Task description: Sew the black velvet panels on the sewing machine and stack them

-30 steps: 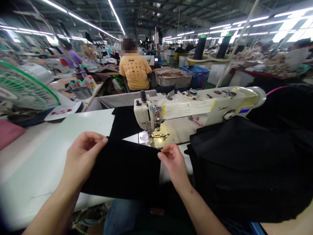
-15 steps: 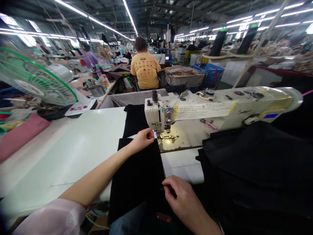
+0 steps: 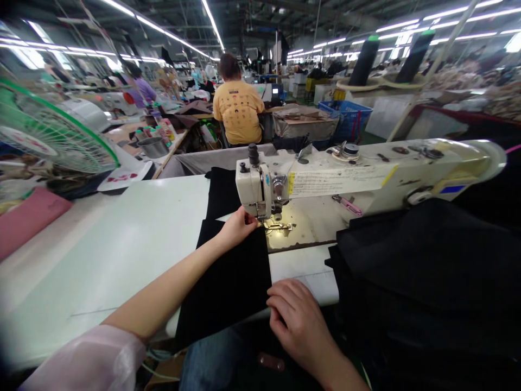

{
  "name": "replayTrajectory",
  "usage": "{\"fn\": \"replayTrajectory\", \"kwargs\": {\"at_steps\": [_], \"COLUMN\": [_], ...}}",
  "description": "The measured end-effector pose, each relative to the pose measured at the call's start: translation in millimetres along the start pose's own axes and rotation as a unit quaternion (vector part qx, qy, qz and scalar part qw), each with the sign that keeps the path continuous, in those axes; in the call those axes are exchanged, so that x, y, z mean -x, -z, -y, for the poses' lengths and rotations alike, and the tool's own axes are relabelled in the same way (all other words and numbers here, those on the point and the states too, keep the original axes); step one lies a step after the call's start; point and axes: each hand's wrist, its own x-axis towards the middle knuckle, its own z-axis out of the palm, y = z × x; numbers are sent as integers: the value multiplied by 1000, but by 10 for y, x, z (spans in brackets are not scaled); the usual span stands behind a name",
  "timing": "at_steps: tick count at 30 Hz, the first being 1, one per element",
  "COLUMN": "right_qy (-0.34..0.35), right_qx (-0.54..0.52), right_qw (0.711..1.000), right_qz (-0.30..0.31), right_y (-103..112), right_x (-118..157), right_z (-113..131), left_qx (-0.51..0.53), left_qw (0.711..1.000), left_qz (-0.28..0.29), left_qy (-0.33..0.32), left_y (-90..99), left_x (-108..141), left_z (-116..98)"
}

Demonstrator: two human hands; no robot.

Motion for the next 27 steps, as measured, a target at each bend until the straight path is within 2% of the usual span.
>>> {"fn": "replayTrajectory", "kwargs": {"at_steps": [3,4,7,8,9,11,14,21,27], "right_qy": [8,11,10,8,6,5,5,-14,-61], "right_qx": [7,8,6,4,3,4,13,74,124], "right_qw": [1000,1000,1000,1000,1000,1000,1000,997,990], "right_qz": [1,3,19,22,23,15,7,5,16], "right_y": [37,52,90,98,103,100,66,-61,-154], "right_x": [10,11,-2,-12,-27,-69,-162,-533,-864], "right_z": [9,15,29,29,24,-2,-83,-306,-442], "left_qx": [-71,-98,-106,-108,-112,-138,-157,-177,-153], "left_qw": [996,993,957,941,928,913,898,885,899], "left_qz": [-43,-29,125,148,158,130,96,80,87], "left_qy": [-26,-62,-241,-284,-317,-361,-399,-423,-400], "left_y": [55,66,61,48,33,7,-7,37,123], "left_x": [394,584,1176,1333,1452,1561,1462,941,580], "left_z": [-202,-268,-369,-361,-337,-255,-129,44,158]}}
